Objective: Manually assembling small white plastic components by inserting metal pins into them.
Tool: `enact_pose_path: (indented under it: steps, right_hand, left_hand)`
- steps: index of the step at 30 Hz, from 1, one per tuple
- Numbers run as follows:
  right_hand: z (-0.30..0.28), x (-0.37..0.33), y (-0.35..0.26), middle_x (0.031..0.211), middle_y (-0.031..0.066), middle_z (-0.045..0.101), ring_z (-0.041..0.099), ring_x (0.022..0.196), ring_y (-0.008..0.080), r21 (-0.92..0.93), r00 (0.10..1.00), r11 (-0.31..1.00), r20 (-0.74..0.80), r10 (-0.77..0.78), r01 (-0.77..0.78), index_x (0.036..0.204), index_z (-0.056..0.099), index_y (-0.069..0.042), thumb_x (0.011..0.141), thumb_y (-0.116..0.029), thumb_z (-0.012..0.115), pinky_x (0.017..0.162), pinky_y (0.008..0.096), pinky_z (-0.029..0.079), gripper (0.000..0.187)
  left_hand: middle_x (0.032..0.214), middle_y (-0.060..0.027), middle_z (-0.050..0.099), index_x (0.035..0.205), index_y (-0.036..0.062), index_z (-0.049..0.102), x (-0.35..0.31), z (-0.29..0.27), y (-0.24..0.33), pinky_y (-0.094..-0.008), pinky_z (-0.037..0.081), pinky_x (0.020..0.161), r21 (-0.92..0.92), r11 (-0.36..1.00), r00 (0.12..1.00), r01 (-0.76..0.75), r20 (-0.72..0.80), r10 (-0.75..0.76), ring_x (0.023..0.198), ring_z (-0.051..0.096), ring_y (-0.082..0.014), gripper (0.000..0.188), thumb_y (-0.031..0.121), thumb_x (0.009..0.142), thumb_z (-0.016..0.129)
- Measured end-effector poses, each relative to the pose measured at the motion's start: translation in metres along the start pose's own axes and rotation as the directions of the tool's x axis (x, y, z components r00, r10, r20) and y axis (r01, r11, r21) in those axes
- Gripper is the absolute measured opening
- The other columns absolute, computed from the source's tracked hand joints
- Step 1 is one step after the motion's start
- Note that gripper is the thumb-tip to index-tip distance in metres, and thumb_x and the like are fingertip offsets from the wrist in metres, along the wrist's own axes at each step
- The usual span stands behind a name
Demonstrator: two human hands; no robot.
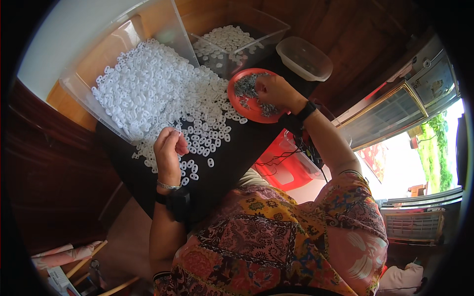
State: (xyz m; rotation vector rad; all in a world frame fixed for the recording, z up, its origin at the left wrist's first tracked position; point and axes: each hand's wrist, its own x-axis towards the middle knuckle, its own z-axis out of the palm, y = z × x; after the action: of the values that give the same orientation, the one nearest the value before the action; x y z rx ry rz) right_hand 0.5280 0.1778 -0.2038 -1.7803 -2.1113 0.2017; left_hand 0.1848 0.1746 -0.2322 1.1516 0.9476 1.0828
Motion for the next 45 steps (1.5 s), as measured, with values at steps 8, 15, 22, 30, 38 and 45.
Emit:
enact_pose_path:
  steps: [8, 15, 22, 30, 38, 45]
  right_hand:
    - [-0.003, -0.001, 0.006, 0.080, 0.0124, 0.066, 0.065, 0.074, 0.0267, 0.181, 0.994, 0.980, -0.091, -0.063, 0.078, 0.086, 0.064, -0.004, 0.074, -0.012, 0.061, 0.068, 0.0347, 0.051, 0.015]
    - [-0.009, -0.004, -0.003, 0.075, 0.0102, 0.065, 0.064, 0.068, 0.0188, 0.232, 0.994, 0.967, 0.042, 0.098, -0.105, 0.086, 0.064, -0.002, 0.076, -0.013, 0.065, 0.064, 0.0296, 0.049, 0.015]
    - [-0.008, -0.007, -0.040, 0.073, 0.0110, 0.065, 0.063, 0.067, 0.0214, 0.291, 0.983, 0.957, -0.182, 0.034, 0.021, 0.086, 0.066, -0.003, 0.076, -0.016, 0.066, 0.063, 0.0310, 0.049, 0.016]
    - [0.036, -0.004, -0.135, 0.082, -0.0044, 0.058, 0.051, 0.073, 0.0022, 0.912, 0.998, 0.406, 0.065, -0.023, -0.051, 0.094, 0.061, -0.004, 0.091, -0.015, 0.059, 0.067, 0.0189, 0.043, 0.012]
    - [0.063, 0.002, -0.152, 0.088, -0.0017, 0.061, 0.054, 0.079, 0.0046, 0.972, 0.982, 0.188, 0.164, -0.097, -0.144, 0.095, 0.061, -0.003, 0.091, -0.015, 0.060, 0.073, 0.0196, 0.043, 0.012]
    - [0.061, 0.003, -0.154, 0.086, -0.0016, 0.061, 0.053, 0.078, 0.0053, 0.974, 0.976, 0.118, 0.203, -0.081, -0.193, 0.095, 0.061, -0.002, 0.091, -0.015, 0.059, 0.072, 0.0200, 0.044, 0.013]
  left_hand:
    - [0.065, -0.0013, 0.055, 0.082, 0.0050, 0.055, 0.000, 0.000, -0.002, -0.0224, 0.038, 0.051, 0.001, 1.000, 1.000, 0.005, 0.004, -0.005, 0.053, 0.049, -0.0092, 0.017, 0.019, 0.090, 0.048]
    - [0.065, -0.0011, 0.054, 0.082, 0.0051, 0.055, 0.000, 0.000, -0.001, -0.0226, 0.039, 0.051, 0.001, 1.000, 1.000, 0.010, 0.007, -0.010, 0.053, 0.049, -0.0093, 0.017, 0.019, 0.090, 0.048]
    - [0.069, -0.0005, 0.055, 0.085, 0.0051, 0.056, -0.007, 0.009, 0.007, -0.0221, 0.041, 0.056, 0.016, 1.000, 0.994, 0.023, 0.104, -0.025, 0.058, 0.050, -0.0083, 0.018, 0.019, 0.092, 0.048]
    - [0.067, 0.0006, 0.053, 0.080, 0.0053, 0.053, -0.015, 0.017, 0.010, -0.0204, 0.039, 0.054, -0.014, 1.000, 0.991, -0.014, 0.135, 0.016, 0.059, 0.048, -0.0064, 0.016, 0.014, 0.092, 0.047]
    - [0.066, 0.0017, 0.050, 0.080, 0.0049, 0.052, -0.017, 0.019, 0.011, -0.0185, 0.036, 0.051, 0.013, 0.999, 0.994, -0.050, 0.101, 0.049, 0.057, 0.043, -0.0042, 0.016, 0.015, 0.091, 0.049]
    - [0.064, 0.0020, 0.049, 0.080, 0.0046, 0.052, -0.016, 0.017, 0.008, -0.0185, 0.035, 0.049, 0.039, 0.997, 0.995, -0.068, 0.080, 0.065, 0.056, 0.043, -0.0041, 0.015, 0.014, 0.091, 0.049]
